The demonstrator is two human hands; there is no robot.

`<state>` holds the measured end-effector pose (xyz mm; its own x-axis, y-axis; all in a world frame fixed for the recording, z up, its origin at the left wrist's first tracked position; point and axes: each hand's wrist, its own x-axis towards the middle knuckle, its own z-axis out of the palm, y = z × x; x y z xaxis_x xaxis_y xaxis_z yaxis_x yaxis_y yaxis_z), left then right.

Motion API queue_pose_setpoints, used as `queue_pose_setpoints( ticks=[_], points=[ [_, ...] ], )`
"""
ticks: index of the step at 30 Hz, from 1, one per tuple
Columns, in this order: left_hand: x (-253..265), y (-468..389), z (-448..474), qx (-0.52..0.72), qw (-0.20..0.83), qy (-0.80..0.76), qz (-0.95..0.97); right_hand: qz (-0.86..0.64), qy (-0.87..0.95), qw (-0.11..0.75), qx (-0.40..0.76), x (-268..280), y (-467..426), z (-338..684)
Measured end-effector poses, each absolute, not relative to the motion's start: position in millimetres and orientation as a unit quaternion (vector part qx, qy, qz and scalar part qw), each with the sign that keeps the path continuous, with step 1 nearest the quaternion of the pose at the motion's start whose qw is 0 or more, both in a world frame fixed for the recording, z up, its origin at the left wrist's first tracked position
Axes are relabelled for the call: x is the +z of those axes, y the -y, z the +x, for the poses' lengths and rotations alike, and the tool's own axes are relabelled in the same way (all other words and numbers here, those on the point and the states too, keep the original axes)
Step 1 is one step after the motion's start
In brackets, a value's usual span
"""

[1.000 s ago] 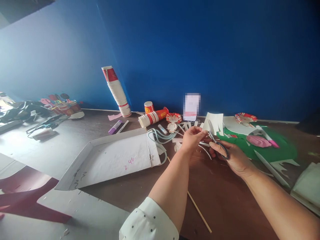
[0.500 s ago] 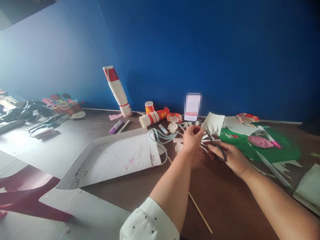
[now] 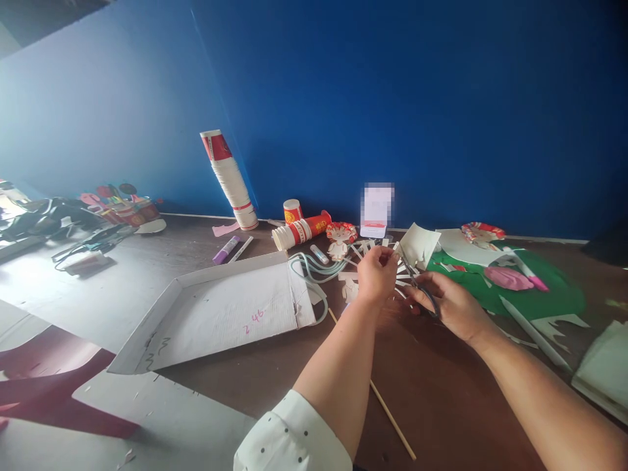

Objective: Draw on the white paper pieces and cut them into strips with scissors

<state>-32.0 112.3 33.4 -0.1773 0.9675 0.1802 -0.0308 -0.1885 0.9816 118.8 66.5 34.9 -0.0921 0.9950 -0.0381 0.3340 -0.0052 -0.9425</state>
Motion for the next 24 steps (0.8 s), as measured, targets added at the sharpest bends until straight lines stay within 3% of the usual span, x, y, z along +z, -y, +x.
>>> queue_pose_setpoints(
  ticks=[8,24],
  points=[
    [32,-116,-34,0.638,0.401,-0.486,0.442,-0.577,0.622,0.345,0.402,38,-62,116],
    [28,-131,-45,0.636,0.551,-0.412,0.349,-0.531,0.615,0.318,0.488,43,-62,128]
  ],
)
